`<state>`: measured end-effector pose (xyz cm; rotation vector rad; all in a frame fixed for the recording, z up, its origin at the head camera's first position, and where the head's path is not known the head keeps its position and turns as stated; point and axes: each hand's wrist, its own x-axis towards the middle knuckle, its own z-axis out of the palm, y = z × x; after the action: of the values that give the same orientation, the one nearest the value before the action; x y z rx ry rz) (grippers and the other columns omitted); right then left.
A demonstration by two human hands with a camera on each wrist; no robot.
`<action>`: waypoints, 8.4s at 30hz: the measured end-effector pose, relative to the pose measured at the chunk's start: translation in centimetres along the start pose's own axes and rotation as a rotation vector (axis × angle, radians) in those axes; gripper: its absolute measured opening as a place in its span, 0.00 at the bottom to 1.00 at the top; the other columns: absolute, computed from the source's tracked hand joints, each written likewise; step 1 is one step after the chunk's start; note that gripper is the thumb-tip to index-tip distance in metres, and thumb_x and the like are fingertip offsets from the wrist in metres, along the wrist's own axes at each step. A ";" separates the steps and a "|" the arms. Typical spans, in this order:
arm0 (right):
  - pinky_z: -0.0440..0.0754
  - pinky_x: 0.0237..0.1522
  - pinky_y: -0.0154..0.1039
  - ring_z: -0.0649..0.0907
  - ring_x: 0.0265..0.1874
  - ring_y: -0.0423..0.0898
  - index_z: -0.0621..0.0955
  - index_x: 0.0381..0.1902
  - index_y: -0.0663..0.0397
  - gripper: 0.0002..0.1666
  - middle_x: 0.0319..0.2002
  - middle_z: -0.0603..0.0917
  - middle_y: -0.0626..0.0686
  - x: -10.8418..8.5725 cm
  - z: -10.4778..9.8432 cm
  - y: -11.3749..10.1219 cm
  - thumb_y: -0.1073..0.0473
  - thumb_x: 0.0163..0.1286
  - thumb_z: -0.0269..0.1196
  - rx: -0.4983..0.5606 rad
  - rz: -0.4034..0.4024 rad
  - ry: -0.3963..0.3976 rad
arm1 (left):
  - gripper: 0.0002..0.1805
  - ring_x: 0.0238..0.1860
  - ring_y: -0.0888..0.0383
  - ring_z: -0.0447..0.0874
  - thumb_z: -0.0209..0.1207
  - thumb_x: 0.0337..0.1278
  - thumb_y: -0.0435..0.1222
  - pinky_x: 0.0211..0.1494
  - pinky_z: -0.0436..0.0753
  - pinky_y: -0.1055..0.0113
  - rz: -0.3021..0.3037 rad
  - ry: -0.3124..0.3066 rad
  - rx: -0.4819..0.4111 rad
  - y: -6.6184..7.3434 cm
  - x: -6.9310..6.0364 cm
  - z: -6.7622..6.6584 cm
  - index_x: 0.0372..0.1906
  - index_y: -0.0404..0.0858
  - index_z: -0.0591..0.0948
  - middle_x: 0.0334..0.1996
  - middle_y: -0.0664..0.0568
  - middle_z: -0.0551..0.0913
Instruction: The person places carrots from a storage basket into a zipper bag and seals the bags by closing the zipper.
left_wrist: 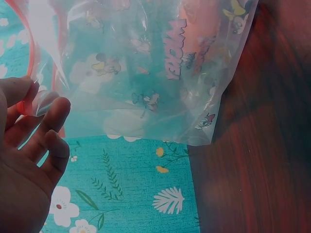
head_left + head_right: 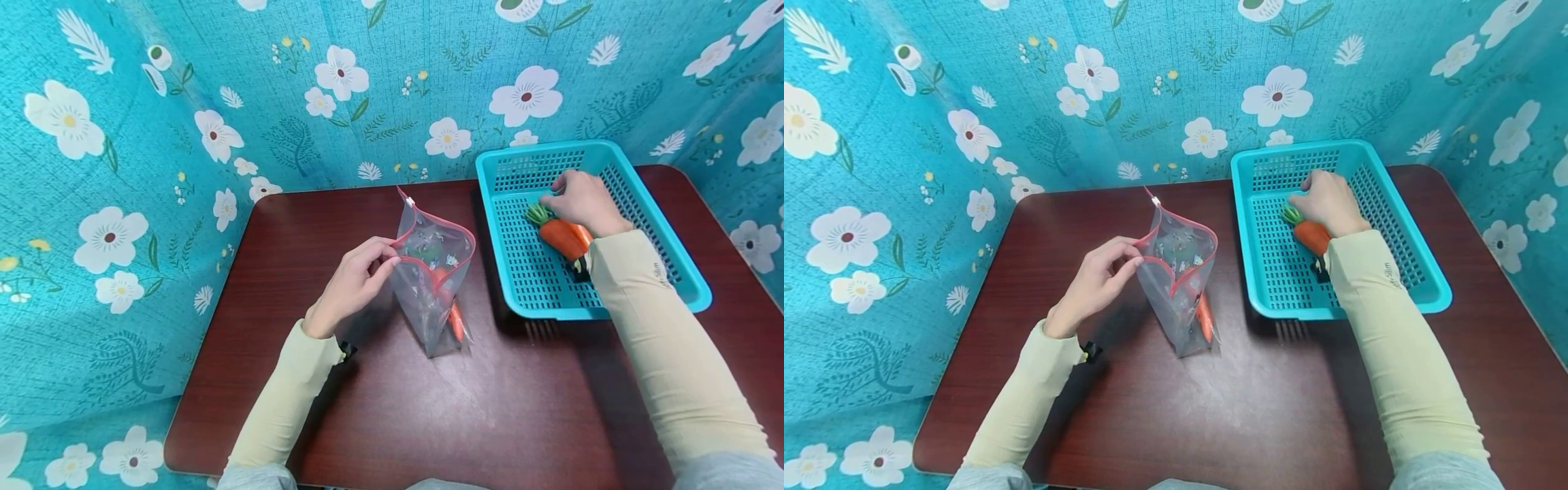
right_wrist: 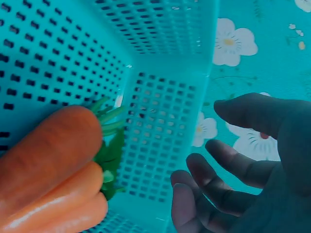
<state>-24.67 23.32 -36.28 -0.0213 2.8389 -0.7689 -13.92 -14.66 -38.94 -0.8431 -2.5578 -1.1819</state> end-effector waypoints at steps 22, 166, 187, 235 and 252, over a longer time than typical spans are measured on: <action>0.61 0.23 0.40 0.58 0.18 0.44 0.62 0.20 0.53 0.22 0.16 0.57 0.48 1.7 2.6 3.3 0.52 0.65 0.59 -0.077 0.033 -0.151 | 0.05 0.29 0.62 0.72 0.62 0.59 0.32 0.30 0.77 0.67 -0.002 0.004 0.015 0.0 -0.1 0.2 0.40 0.40 0.80 0.47 0.45 0.82; 0.74 0.31 0.46 0.74 0.33 0.57 0.64 0.51 0.69 0.34 0.37 0.73 0.65 1.4 3.4 1.5 0.43 0.66 0.59 -0.109 -0.027 -0.232 | 0.08 0.32 0.61 0.73 0.63 0.59 0.35 0.33 0.78 0.70 -0.060 0.071 0.108 -0.1 0.8 0.3 0.43 0.41 0.80 0.39 0.51 0.80; 0.75 0.26 0.42 0.78 0.28 0.54 0.63 0.63 0.65 0.38 0.44 0.76 0.67 0.6 2.6 0.1 0.43 0.66 0.57 -0.012 -0.081 -0.097 | 0.08 0.32 0.60 0.73 0.63 0.59 0.36 0.34 0.78 0.69 -0.093 0.075 0.098 0.0 0.5 0.0 0.43 0.40 0.80 0.38 0.51 0.80; 0.74 0.25 0.43 0.76 0.36 0.56 0.67 0.62 0.60 0.39 0.46 0.77 0.63 -1.8 0.9 -5.1 0.37 0.65 0.58 0.122 -0.234 0.164 | 0.10 0.32 0.60 0.75 0.63 0.58 0.33 0.35 0.83 0.56 -0.066 0.075 0.027 0.3 0.8 0.2 0.45 0.39 0.79 0.36 0.51 0.79; 0.77 0.30 0.43 0.78 0.43 0.54 0.66 0.60 0.55 0.40 0.48 0.79 0.62 -2.8 0.3 -6.6 0.33 0.64 0.57 0.290 -0.230 0.170 | 0.12 0.33 0.63 0.76 0.63 0.59 0.36 0.35 0.81 0.68 -0.075 0.062 0.029 0.0 0.7 0.3 0.48 0.41 0.79 0.38 0.53 0.80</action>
<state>-22.10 17.62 -32.72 -0.2541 2.8831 -1.2818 -14.47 -14.09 -38.84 -0.6992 -2.5700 -1.1698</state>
